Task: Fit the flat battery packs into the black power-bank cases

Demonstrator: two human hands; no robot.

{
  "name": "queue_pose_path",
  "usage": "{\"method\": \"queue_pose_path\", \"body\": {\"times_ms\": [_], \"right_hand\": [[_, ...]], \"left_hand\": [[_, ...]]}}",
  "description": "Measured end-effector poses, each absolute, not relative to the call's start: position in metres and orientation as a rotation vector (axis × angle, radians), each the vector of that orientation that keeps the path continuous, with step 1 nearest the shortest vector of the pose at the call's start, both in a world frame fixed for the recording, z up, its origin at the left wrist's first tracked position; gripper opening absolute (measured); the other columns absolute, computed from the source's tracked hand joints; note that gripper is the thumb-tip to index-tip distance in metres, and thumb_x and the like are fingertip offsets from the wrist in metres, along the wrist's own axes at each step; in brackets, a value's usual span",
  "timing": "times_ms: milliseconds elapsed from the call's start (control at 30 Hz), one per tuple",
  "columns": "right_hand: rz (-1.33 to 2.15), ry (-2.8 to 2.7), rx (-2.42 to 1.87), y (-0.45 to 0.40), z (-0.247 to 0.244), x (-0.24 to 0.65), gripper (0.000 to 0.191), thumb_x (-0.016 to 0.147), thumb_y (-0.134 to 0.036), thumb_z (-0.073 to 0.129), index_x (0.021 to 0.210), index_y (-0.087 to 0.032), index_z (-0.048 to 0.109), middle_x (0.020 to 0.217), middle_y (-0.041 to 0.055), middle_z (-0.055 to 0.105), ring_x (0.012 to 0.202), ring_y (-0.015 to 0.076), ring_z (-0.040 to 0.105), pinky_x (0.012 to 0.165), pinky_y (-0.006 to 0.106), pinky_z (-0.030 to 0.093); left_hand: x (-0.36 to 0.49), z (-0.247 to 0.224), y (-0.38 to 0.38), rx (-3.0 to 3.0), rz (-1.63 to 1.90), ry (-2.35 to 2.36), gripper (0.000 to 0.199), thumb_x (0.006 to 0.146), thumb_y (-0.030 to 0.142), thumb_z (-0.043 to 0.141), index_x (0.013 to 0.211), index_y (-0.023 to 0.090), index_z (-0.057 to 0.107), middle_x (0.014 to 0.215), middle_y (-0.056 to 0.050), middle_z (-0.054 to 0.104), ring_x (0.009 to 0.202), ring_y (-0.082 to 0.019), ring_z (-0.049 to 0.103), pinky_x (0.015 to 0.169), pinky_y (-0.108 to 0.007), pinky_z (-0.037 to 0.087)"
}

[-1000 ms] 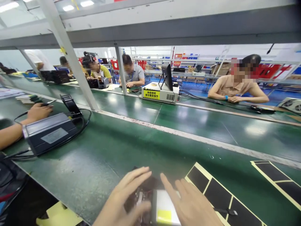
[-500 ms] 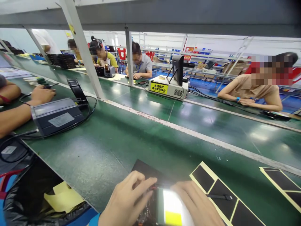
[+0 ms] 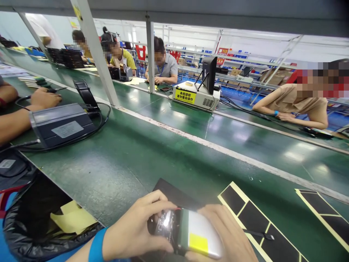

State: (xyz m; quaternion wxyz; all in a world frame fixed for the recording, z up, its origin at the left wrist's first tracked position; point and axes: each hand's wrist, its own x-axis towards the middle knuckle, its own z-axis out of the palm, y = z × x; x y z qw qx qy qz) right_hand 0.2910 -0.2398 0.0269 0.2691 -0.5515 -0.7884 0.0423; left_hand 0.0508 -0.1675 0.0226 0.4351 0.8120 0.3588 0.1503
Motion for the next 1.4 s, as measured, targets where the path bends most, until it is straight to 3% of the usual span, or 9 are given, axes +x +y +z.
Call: {"method": "queue_pose_path", "body": {"times_ms": [133,300,500,667,733,933,1100,1233,1400], "right_hand": [[0.074,-2.135,-1.474,-0.244,0.024,0.290,0.052,0.072,-0.057,0.075,0.102,-0.019,0.056,0.087,0.0043,0.061,0.069,0.0169,0.065,0.052,0.026,0.057],[0.093,-2.111,-1.469,-0.245,0.017,0.289,0.052,0.065,-0.042,0.082,0.104,-0.017,0.057,0.090,0.0063,0.060,0.075,0.0190,0.063,0.055,0.028,0.055],[-0.011,-2.074,-1.469,-0.250,0.010,0.281,0.044,0.074,-0.053,0.071,0.098,-0.017,0.063,0.084,0.0060,0.063,0.070,0.0184,0.062,0.055,0.028,0.054],[-0.180,-2.079,-1.496,-0.258,-0.001,0.277,0.061,0.086,-0.069,0.047,0.103,-0.014,0.063,0.086,0.0099,0.064,0.070,0.0200,0.061,0.053,0.030,0.052],[-0.230,-2.093,-1.461,-0.260,-0.004,0.276,0.058,0.090,-0.064,0.043,0.104,-0.012,0.063,0.086,0.0112,0.065,0.071,0.0200,0.060,0.055,0.030,0.053],[-0.177,-2.094,-1.424,-0.256,-0.001,0.273,0.045,0.088,-0.051,0.056,0.106,-0.010,0.060,0.090,0.0132,0.063,0.075,0.0214,0.058,0.058,0.033,0.052],[-0.121,-2.193,-1.314,-0.247,0.005,0.275,0.052,0.085,-0.051,0.063,0.110,-0.006,0.058,0.093,0.0147,0.061,0.079,0.0231,0.054,0.061,0.036,0.052],[-0.070,-2.256,-1.264,-0.241,0.010,0.278,0.051,0.090,-0.051,0.057,0.113,-0.006,0.057,0.097,0.0146,0.060,0.083,0.0232,0.053,0.065,0.037,0.053],[-0.044,-2.251,-1.327,-0.241,0.011,0.279,0.029,0.096,-0.026,0.045,0.116,-0.008,0.057,0.101,0.0144,0.058,0.085,0.0224,0.051,0.067,0.037,0.052]], "left_hand": [[0.053,0.022,-0.169,2.062,0.413,0.867,0.059,0.064,0.037,0.085,0.118,0.032,0.060,0.103,0.000,0.056,0.092,-0.016,0.058,0.079,-0.028,0.049],[0.054,0.020,-0.170,2.094,0.510,0.845,0.051,0.065,0.018,0.078,0.113,0.029,0.065,0.096,0.001,0.058,0.086,-0.014,0.059,0.076,-0.025,0.048],[0.051,0.014,-0.169,1.988,0.510,0.848,0.041,0.070,0.034,0.082,0.109,0.033,0.070,0.093,0.000,0.061,0.082,-0.014,0.061,0.072,-0.026,0.049],[0.050,0.011,-0.167,1.960,0.506,0.823,0.040,0.070,0.041,0.082,0.108,0.033,0.071,0.091,0.000,0.061,0.082,-0.013,0.061,0.072,-0.025,0.049],[0.050,0.013,-0.166,1.965,0.501,0.819,0.041,0.069,0.041,0.082,0.108,0.033,0.071,0.091,0.000,0.061,0.081,-0.013,0.061,0.072,-0.025,0.049],[0.048,0.022,-0.164,2.017,0.377,0.838,0.035,0.074,0.032,0.078,0.108,0.035,0.071,0.092,0.001,0.062,0.083,-0.013,0.061,0.074,-0.026,0.049],[0.046,0.022,-0.169,2.056,0.393,0.849,0.027,0.079,0.024,0.072,0.105,0.030,0.072,0.089,0.000,0.060,0.082,-0.013,0.059,0.073,-0.026,0.048],[0.047,0.020,-0.172,2.090,0.423,0.878,0.024,0.081,0.021,0.067,0.103,0.029,0.071,0.087,0.000,0.058,0.079,-0.013,0.058,0.069,-0.026,0.047],[0.037,0.025,-0.183,2.151,0.488,0.898,0.040,0.084,0.022,0.066,0.121,0.034,0.061,0.098,0.001,0.062,0.084,-0.012,0.061,0.074,-0.024,0.052]]}}
